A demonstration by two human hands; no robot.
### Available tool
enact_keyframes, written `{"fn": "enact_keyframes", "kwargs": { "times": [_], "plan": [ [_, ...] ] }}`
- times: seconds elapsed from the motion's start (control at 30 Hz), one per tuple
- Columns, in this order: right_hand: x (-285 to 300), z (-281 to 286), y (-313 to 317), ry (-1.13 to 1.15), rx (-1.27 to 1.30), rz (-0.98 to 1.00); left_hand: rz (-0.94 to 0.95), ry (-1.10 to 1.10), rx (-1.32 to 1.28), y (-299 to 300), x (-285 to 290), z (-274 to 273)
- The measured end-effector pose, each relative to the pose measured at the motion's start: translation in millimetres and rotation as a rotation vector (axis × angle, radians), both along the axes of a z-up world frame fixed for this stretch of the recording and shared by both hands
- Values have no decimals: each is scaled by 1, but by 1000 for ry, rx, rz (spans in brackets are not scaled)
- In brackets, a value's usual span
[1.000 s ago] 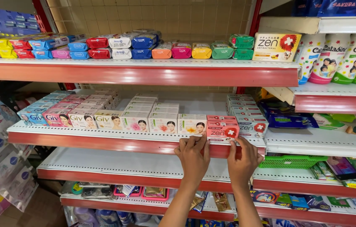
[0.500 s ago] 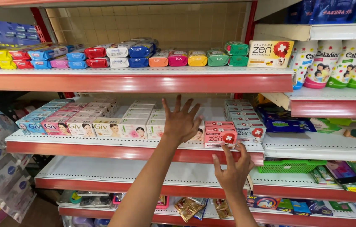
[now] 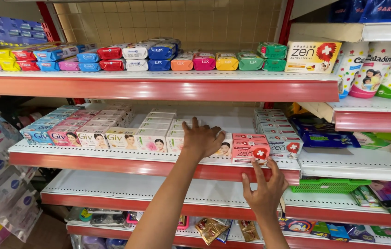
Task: Scan and stock bar soap on shelves in a grocery store.
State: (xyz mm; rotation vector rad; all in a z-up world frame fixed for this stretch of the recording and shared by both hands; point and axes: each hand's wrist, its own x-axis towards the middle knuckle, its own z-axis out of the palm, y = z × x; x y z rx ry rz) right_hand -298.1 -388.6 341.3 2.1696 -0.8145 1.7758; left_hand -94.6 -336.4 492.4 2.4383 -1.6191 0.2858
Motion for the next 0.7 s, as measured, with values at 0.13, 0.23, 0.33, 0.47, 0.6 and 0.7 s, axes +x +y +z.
{"fn": "enact_keyframes", "kwargs": {
  "times": [0.13,0.23,0.33,0.47,0.6,0.7],
  "plan": [
    [2,-1,1,13,1,-47,4,16,28,0,-1,3],
    [4,-2,1,17,8,-74,7,28,51,1,-1,5],
    [4,-4,0,20,3,-89,7,36,67,2,-3,7],
    [5,-4,-2,18,-12,-96,11,42,76,3,-3,9],
    [6,-7,-3,29,-11,-107,14,37,81,0,-1,6],
    [5,-5,-1,34,-13,-116,19,32,86,1,-2,7]
  ]
}}
